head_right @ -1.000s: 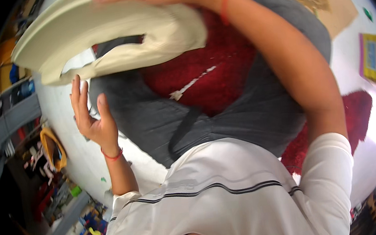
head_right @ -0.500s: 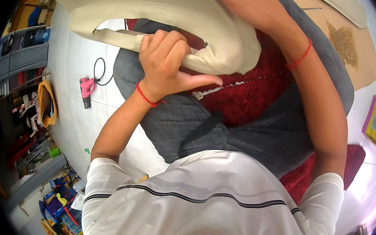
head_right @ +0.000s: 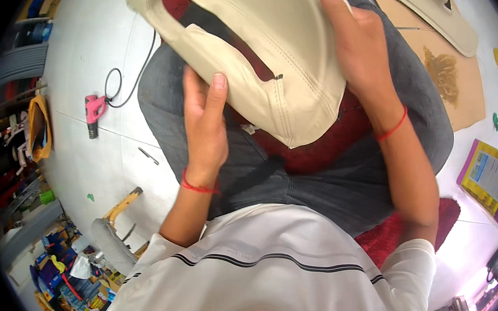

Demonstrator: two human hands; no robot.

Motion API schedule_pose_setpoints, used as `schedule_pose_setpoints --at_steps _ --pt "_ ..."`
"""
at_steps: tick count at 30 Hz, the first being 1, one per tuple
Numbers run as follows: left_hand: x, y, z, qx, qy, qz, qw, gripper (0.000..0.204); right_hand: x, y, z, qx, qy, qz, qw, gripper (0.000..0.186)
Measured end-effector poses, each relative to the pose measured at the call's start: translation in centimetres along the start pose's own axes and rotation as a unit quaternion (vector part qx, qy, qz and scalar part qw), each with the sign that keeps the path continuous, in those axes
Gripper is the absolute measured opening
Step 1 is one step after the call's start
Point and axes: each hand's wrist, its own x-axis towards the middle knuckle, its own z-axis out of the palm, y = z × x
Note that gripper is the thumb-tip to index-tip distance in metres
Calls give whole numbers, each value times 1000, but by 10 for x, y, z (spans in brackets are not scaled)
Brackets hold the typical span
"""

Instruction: The person sits on the floor and works on a beige car interior panel, peeling off yellow tape and smoothing the surface by hand. They repeatedly flip and rotate the panel to access different edges and seams, pressing and adjusting the material throughout.

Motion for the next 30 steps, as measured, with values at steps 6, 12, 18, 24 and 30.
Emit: schedule_pose_setpoints --at_steps 6,12,18,24,30 --pt "-12 -17 4 -46 -68 -88 993 102 -61 -32 10 -91 75 -93 989 59" --pt "-29 -36 -12 -163 -64 -219 960 100 -102 -28 32 -99 94 -180 974 55" --pt "-4 -18 -12 -171 -75 -171 967 89 -118 -26 23 -133 93 -231 959 40" --pt "65 -24 -18 -345 -42 -157 925 106 -150 -35 71 -163 -14 -295 942 43" --pt "75 -38 -20 -389 -113 -174 898 103 -186 -23 114 18 -168 -351 921 58"
